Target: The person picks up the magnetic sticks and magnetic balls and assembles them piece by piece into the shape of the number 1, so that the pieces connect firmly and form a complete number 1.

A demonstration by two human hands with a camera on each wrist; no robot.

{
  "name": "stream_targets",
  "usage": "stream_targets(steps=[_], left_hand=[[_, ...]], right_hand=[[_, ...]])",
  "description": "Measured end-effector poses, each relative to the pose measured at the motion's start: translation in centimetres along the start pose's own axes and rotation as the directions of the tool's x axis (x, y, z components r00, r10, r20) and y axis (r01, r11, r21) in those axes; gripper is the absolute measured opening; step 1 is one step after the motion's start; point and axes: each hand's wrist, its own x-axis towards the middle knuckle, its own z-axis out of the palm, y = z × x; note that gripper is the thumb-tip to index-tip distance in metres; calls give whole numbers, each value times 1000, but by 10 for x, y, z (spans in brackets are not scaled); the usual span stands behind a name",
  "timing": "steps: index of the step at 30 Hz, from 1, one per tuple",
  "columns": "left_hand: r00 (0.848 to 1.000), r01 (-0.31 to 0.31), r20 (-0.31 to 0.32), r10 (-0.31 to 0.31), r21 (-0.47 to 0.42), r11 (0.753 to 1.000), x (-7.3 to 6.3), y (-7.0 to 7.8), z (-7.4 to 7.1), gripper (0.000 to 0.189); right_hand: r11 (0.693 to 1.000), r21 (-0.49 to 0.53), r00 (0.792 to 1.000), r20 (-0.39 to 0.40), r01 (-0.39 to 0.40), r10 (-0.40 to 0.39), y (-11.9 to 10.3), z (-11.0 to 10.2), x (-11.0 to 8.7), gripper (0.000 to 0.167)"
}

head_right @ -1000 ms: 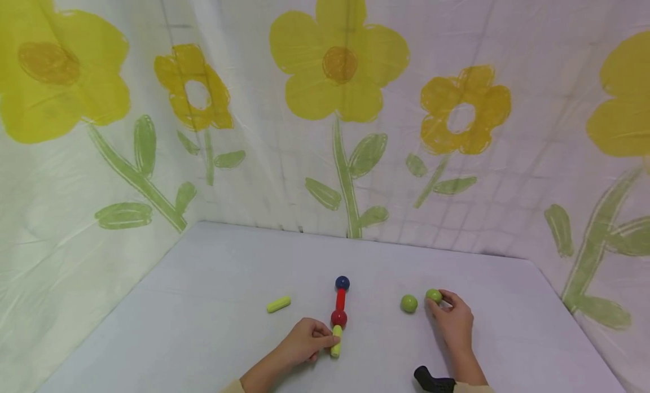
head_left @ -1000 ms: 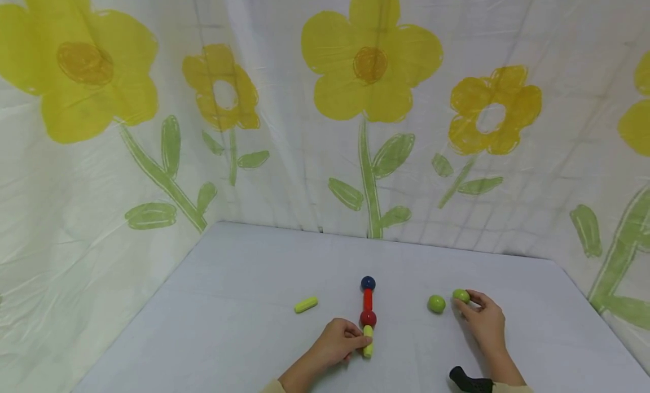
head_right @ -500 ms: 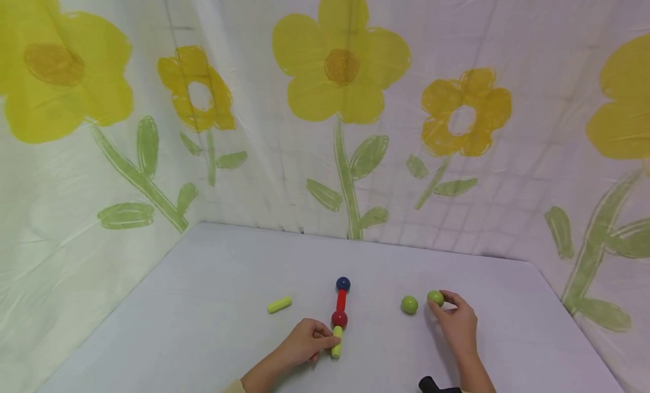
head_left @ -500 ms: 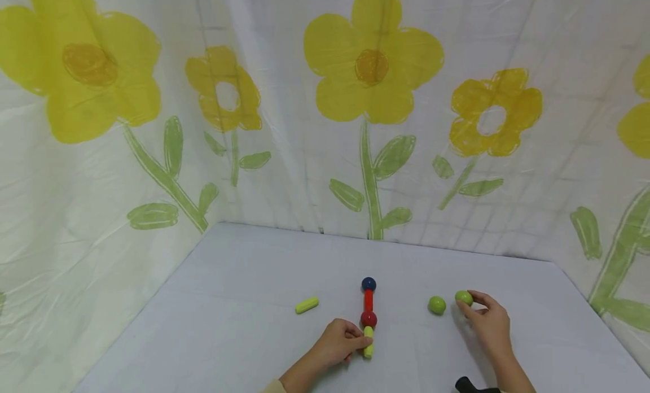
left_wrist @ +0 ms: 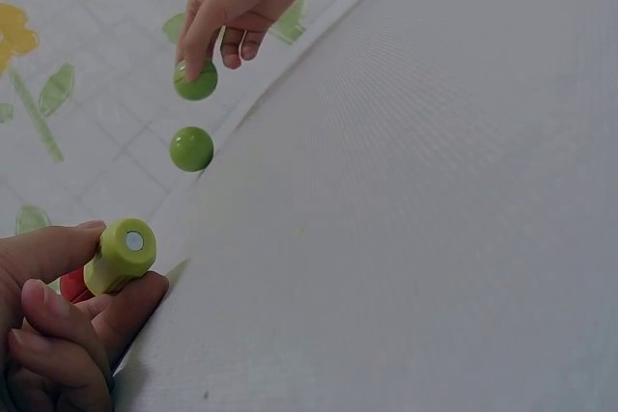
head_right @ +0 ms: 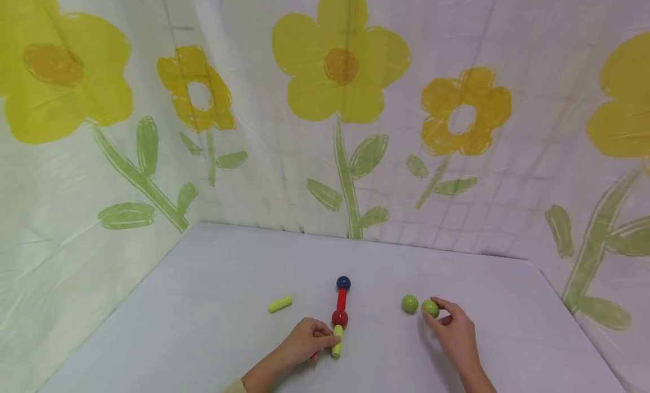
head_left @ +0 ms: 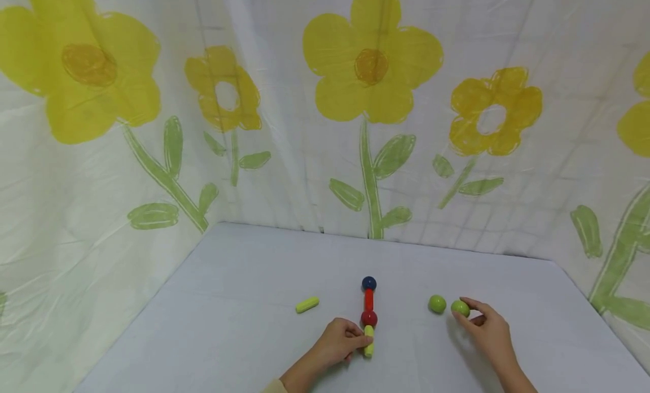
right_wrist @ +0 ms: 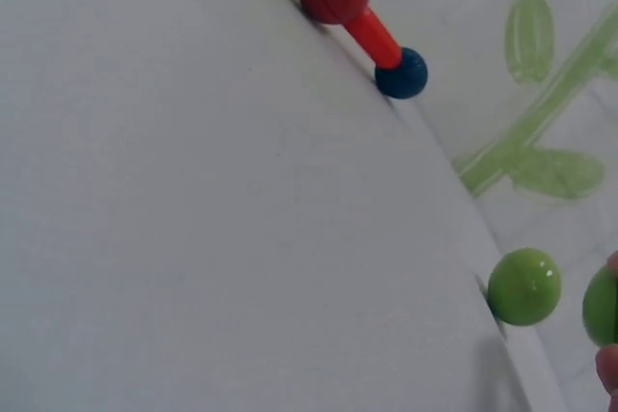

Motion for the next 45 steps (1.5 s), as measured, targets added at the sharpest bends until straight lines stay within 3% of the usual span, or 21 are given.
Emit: stream_targets(steps=[6,15,32,45], left_hand=[[1000,-14,5,14,-7,1000,1,-1,0,19],[1000,-22,6,22,5,1000,0,-1,0,18],[1000,-16,5,16,-2,1000,0,-1,0,18],[1000,-7,3,7,-3,1000,1,-2,0,18]], right_hand=[[999,-18,998,48,39,-38,-5,4,-10,47],[999,-17,993,117,34,-32,-12,8,-21,44],[996,-5,990,112,88,-87,-21,17,-38,40],[995,26,987,126,99,-101,-19,26,-40,40]])
